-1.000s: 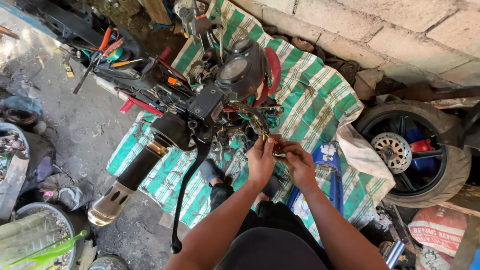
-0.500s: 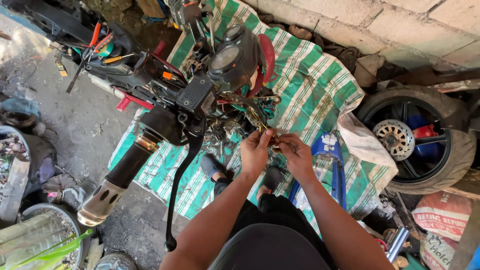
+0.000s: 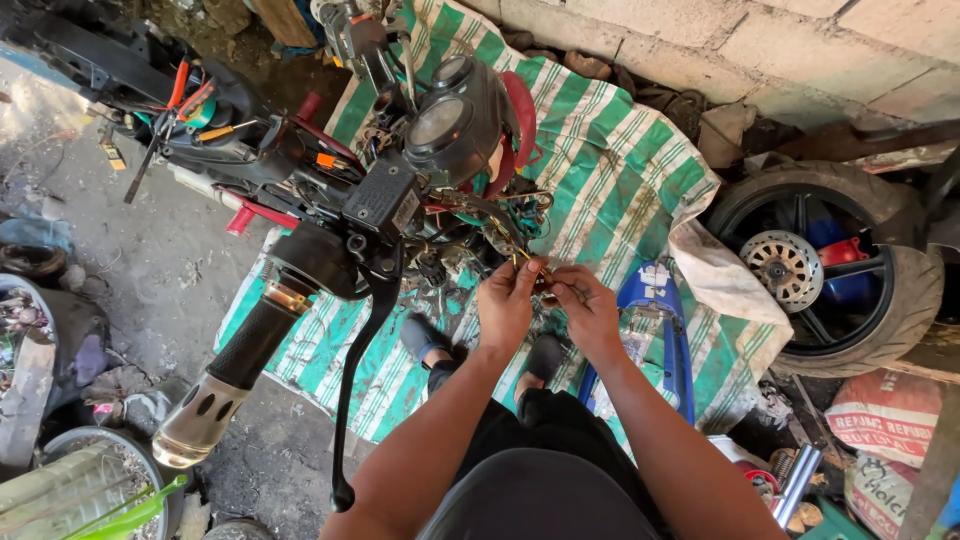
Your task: The person works on the exposed wiring of a motorcycle, twisting and connecting wires by hand. They then use a roll of green electrical tape to wrap and insulate the wire connections.
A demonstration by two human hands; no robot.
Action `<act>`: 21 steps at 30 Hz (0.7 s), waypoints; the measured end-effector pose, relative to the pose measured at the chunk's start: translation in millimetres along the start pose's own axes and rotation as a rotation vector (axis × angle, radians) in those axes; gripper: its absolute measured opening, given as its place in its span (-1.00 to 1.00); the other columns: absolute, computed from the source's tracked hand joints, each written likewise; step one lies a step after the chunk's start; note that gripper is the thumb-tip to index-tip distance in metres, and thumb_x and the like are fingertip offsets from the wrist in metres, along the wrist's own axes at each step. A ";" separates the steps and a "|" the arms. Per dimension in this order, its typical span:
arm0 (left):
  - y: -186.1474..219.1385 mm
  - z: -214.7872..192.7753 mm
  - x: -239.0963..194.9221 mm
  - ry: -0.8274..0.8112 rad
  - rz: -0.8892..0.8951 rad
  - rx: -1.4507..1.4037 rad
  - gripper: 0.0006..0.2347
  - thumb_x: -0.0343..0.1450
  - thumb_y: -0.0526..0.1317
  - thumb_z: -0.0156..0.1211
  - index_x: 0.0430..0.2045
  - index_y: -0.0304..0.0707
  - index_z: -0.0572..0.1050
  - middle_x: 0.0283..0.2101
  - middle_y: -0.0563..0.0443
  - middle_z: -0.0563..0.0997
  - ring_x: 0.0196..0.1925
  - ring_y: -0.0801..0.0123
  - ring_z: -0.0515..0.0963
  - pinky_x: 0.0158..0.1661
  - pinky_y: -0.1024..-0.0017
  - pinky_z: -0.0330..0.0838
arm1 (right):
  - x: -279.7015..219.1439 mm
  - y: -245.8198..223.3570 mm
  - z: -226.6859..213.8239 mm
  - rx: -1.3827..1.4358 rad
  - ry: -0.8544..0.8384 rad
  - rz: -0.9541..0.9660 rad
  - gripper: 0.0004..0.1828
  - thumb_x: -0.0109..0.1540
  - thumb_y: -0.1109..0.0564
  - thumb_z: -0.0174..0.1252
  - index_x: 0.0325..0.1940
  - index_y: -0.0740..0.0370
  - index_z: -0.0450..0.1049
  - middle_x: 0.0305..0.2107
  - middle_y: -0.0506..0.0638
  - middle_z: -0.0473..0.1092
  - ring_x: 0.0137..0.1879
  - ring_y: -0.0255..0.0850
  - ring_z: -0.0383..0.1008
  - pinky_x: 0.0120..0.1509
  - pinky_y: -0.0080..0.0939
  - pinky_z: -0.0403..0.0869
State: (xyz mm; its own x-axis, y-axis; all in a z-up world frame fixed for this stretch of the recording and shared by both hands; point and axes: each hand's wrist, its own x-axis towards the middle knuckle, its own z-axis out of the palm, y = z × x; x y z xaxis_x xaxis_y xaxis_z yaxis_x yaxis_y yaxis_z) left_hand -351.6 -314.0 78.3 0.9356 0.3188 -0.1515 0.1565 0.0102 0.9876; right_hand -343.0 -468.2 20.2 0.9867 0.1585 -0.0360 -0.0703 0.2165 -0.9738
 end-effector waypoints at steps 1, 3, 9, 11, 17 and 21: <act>0.4 -0.6 -0.3 0.001 0.000 0.001 -0.77 0.67 -0.12 0.27 -0.09 -0.26 0.80 -0.27 -0.34 0.81 -0.09 -0.17 0.81 -0.06 -0.09 0.69 | 0.3 -0.1 0.5 0.001 -0.001 0.000 -0.77 0.55 0.24 0.09 0.12 0.51 0.56 0.08 0.33 0.49 0.14 0.14 0.65 0.04 0.20 0.76; 0.8 0.2 -0.6 -0.015 0.016 -0.026 -0.76 0.70 -0.14 0.22 -0.06 -0.31 0.78 -0.27 -0.35 0.80 -0.12 -0.19 0.81 -0.08 -0.10 0.69 | 1.1 -0.4 -0.2 -0.004 0.000 0.002 -0.77 0.56 0.22 0.09 0.11 0.49 0.57 0.06 0.32 0.49 0.13 0.11 0.64 0.03 0.18 0.75; 4.0 3.3 -2.5 0.005 0.039 0.028 -0.78 0.67 -0.15 0.26 -0.07 -0.31 0.77 -0.25 -0.35 0.80 -0.09 -0.16 0.81 -0.11 -0.08 0.71 | 1.0 4.0 -1.1 -0.128 0.003 -0.042 -0.80 0.55 0.25 0.11 0.09 0.48 0.57 0.00 0.32 0.49 0.11 0.15 0.63 -0.05 0.19 0.74; -1.3 2.5 -1.6 0.007 0.039 0.011 -0.78 0.68 -0.17 0.25 -0.07 -0.33 0.76 -0.26 -0.36 0.80 -0.10 -0.13 0.81 -0.11 -0.05 0.71 | 1.9 12.2 -4.7 -0.139 0.006 -0.049 -0.80 0.56 0.24 0.11 0.09 0.46 0.58 -0.02 0.30 0.49 0.10 0.13 0.63 -0.06 0.17 0.74; -24.8 0.5 4.6 -0.004 0.088 -0.026 -0.78 0.71 -0.23 0.17 -0.05 -0.42 0.72 -0.24 -0.41 0.78 -0.12 -0.14 0.81 -0.17 -0.07 0.78 | 0.2 11.6 -2.6 -0.203 0.030 -0.053 -0.81 0.57 0.24 0.09 0.07 0.40 0.59 -0.10 0.23 0.47 -0.01 0.01 0.58 -0.11 0.11 0.68; -32.2 1.2 4.5 0.017 0.108 -0.020 -0.78 0.71 -0.24 0.16 -0.06 -0.43 0.71 -0.24 -0.40 0.77 -0.12 -0.18 0.80 -0.18 -0.12 0.81 | 2.4 10.3 1.2 -0.252 0.046 -0.062 -0.82 0.57 0.26 0.09 0.07 0.40 0.59 -0.14 0.24 0.45 -0.04 0.01 0.56 -0.14 0.10 0.65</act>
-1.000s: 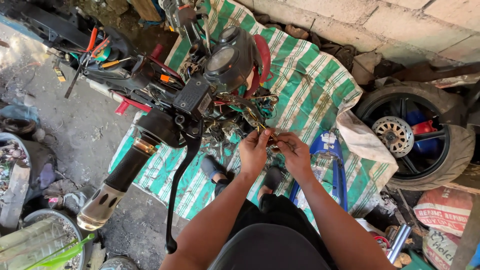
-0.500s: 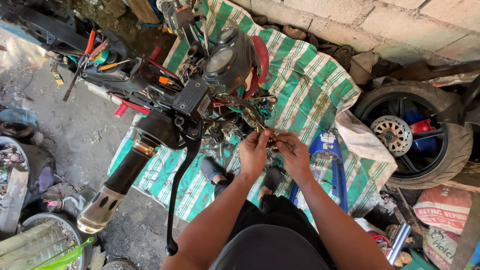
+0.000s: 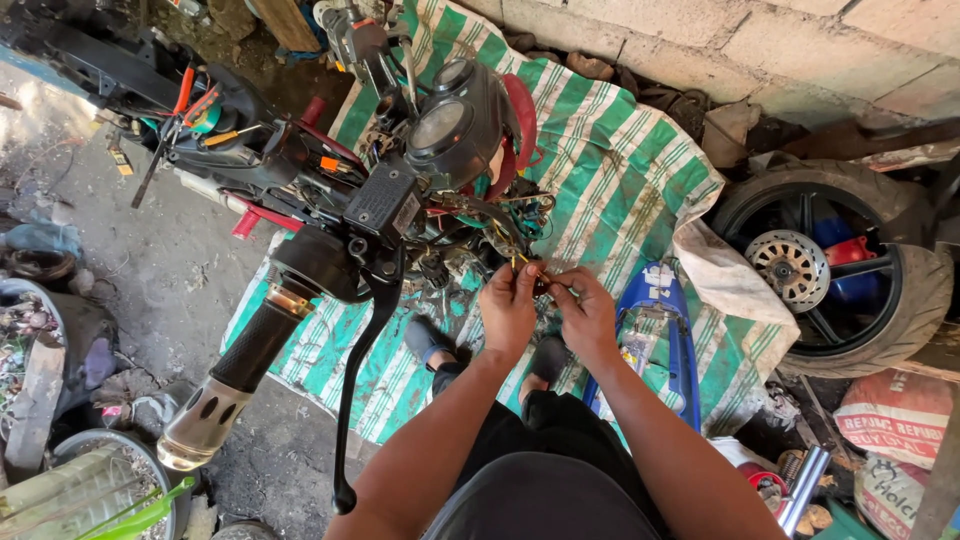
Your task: The person works on the exposed wiring of a motorcycle, twisting and connecting wires by hand. They then use a roll of green electrical tape to wrap and insulate the wire connections.
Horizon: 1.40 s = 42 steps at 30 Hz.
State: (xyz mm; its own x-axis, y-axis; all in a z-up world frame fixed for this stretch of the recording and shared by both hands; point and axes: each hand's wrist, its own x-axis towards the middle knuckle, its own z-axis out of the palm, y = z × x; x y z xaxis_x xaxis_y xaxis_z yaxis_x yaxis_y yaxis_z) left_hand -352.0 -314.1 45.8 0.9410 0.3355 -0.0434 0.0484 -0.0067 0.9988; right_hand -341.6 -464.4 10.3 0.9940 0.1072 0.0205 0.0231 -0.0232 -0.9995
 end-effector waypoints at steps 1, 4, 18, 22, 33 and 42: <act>-2.6 1.1 0.2 -0.002 0.000 0.000 -0.78 0.71 -0.24 0.16 -0.06 -0.43 0.71 -0.24 -0.40 0.77 -0.12 -0.18 0.80 -0.18 -0.12 0.81 | -0.4 -1.7 1.3 0.000 0.002 0.000 -0.82 0.57 0.26 0.09 0.07 0.40 0.59 -0.14 0.24 0.45 -0.04 0.01 0.56 -0.14 0.10 0.65; -9.1 1.8 -1.2 0.024 -0.005 -0.006 -0.79 0.70 -0.22 0.17 -0.11 -0.36 0.74 -0.26 -0.33 0.79 -0.12 -0.10 0.82 -0.15 -0.06 0.81 | -2.4 -6.9 5.3 -0.014 0.025 0.002 -0.82 0.57 0.26 0.09 0.07 0.41 0.59 -0.16 0.23 0.44 -0.08 -0.03 0.52 -0.15 0.08 0.64; -8.2 5.8 -4.2 0.070 0.013 -0.016 -0.77 0.70 -0.22 0.18 -0.17 -0.35 0.75 -0.35 -0.28 0.78 -0.25 0.02 0.83 -0.24 0.03 0.78 | -1.4 -36.8 18.4 -0.067 0.056 -0.014 -0.81 0.58 0.29 0.03 -0.02 0.33 0.56 -0.26 0.14 0.38 -0.26 -0.12 0.33 -0.25 0.10 0.35; -9.4 6.8 -5.4 0.071 0.016 -0.025 -0.77 0.70 -0.23 0.17 -0.17 -0.35 0.75 -0.35 -0.27 0.78 -0.26 0.01 0.83 -0.25 0.00 0.78 | -2.6 -41.0 20.7 -0.065 0.057 -0.012 -0.80 0.58 0.29 0.03 -0.04 0.34 0.55 -0.28 0.13 0.36 -0.29 -0.15 0.26 -0.26 0.09 0.29; -19.0 5.3 -8.8 0.068 -0.073 -0.119 -0.80 0.67 -0.21 0.26 -0.25 -0.34 0.74 -0.27 -0.25 0.80 -0.17 0.27 0.79 -0.16 0.15 0.77 | -7.9 -31.1 24.1 -0.134 0.096 -0.004 -0.84 0.56 0.30 0.07 -0.04 0.33 0.55 -0.26 0.16 0.38 -0.23 -0.07 0.42 -0.23 0.10 0.42; 29.3 -20.7 -18.8 -0.169 -0.118 -0.039 -0.56 0.74 -0.07 0.07 0.43 -0.47 0.42 0.22 -0.52 0.64 0.28 -0.37 0.63 0.15 -0.25 0.66 | -3.3 -44.2 10.0 -0.052 0.070 0.064 -0.86 0.54 0.31 0.12 -0.02 0.36 0.59 -0.12 0.21 0.48 0.02 0.00 0.56 0.04 0.12 0.66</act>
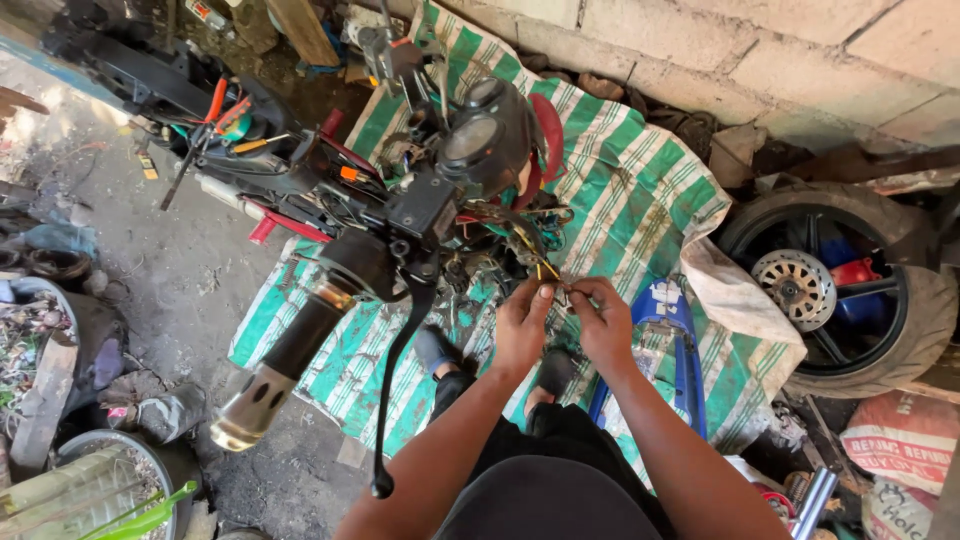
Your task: The person works on the exposed wiring of a motorcycle, twisting and connecting wires by hand. They then use a roll of green electrical tape to wrap and insulate the wire connections.
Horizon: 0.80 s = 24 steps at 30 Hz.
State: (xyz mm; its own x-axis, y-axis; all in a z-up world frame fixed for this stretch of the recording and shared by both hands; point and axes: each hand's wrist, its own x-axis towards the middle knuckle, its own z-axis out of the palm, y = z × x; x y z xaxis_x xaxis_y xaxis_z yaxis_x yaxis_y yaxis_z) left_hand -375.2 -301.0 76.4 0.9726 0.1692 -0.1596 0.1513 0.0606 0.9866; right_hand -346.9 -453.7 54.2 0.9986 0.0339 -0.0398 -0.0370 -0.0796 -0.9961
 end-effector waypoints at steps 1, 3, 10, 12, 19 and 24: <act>12.8 -12.8 -5.0 -0.001 0.011 -0.002 -0.56 0.74 -0.07 0.07 0.43 -0.47 0.42 0.22 -0.52 0.64 0.28 -0.37 0.63 0.15 -0.25 0.66 | -0.7 -1.3 -1.6 -0.001 0.001 -0.011 -0.86 0.54 0.31 0.12 -0.02 0.36 0.59 -0.12 0.21 0.48 0.02 0.00 0.56 0.04 0.12 0.66; 38.2 -40.1 -15.6 -0.131 -0.040 0.061 -0.53 0.58 -0.26 0.32 0.42 -0.46 0.44 0.28 -0.54 0.61 0.27 -0.22 0.68 0.19 -0.18 0.65 | -2.6 -4.4 -3.2 0.069 -0.010 0.019 -0.83 0.56 0.29 0.07 0.06 0.33 0.59 -0.04 0.26 0.50 0.12 0.14 0.59 0.05 0.25 0.69; -32.8 -249.9 53.0 -0.040 -0.328 0.674 -0.66 0.62 0.01 -0.08 -0.09 0.38 0.78 -0.01 0.19 0.82 0.23 0.14 0.69 0.40 0.14 0.48 | 1.5 10.6 0.3 0.131 0.032 0.109 -0.83 0.54 0.21 0.10 0.10 0.33 0.58 -0.03 0.27 0.53 0.18 0.10 0.58 0.19 0.30 0.69; -25.8 -296.3 111.4 0.337 0.611 0.841 -0.74 0.51 -0.32 0.30 0.06 0.06 0.72 -0.18 0.19 0.79 -0.24 0.26 0.72 -0.19 0.38 0.64 | 1.3 7.7 11.9 0.261 0.211 0.214 -0.85 0.38 0.31 0.23 0.00 0.47 0.58 -0.12 0.28 0.51 0.08 0.07 0.60 0.12 0.16 0.70; -5.7 -286.1 341.0 0.013 -0.273 -1.004 -0.47 0.75 0.01 -0.01 0.57 -0.36 0.16 0.53 -0.26 0.35 0.50 -0.09 0.47 0.42 0.08 0.48 | 2.6 22.2 27.2 0.204 0.399 0.289 -0.78 0.36 0.41 0.17 0.06 0.45 0.64 -0.10 0.37 0.53 0.10 0.13 0.59 0.10 0.27 0.66; 1.0 -266.6 417.7 0.034 -0.403 -1.111 -0.41 0.69 0.18 -0.09 0.55 -0.22 0.16 0.56 -0.25 0.25 0.52 -0.28 0.41 0.47 -0.30 0.32 | -2.7 -12.4 41.9 0.194 0.477 0.327 -0.78 0.33 0.33 0.21 0.00 0.35 0.69 -0.17 0.29 0.56 0.02 0.04 0.61 0.06 0.11 0.70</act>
State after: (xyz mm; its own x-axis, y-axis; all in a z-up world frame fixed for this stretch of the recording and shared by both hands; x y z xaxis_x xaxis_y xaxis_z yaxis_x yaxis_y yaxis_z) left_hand -15.9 32.0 1.8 0.8820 -0.0327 -0.4701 0.1930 0.9352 0.2970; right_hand -350.6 -411.1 63.4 0.8391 -0.4155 -0.3512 -0.3058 0.1737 -0.9361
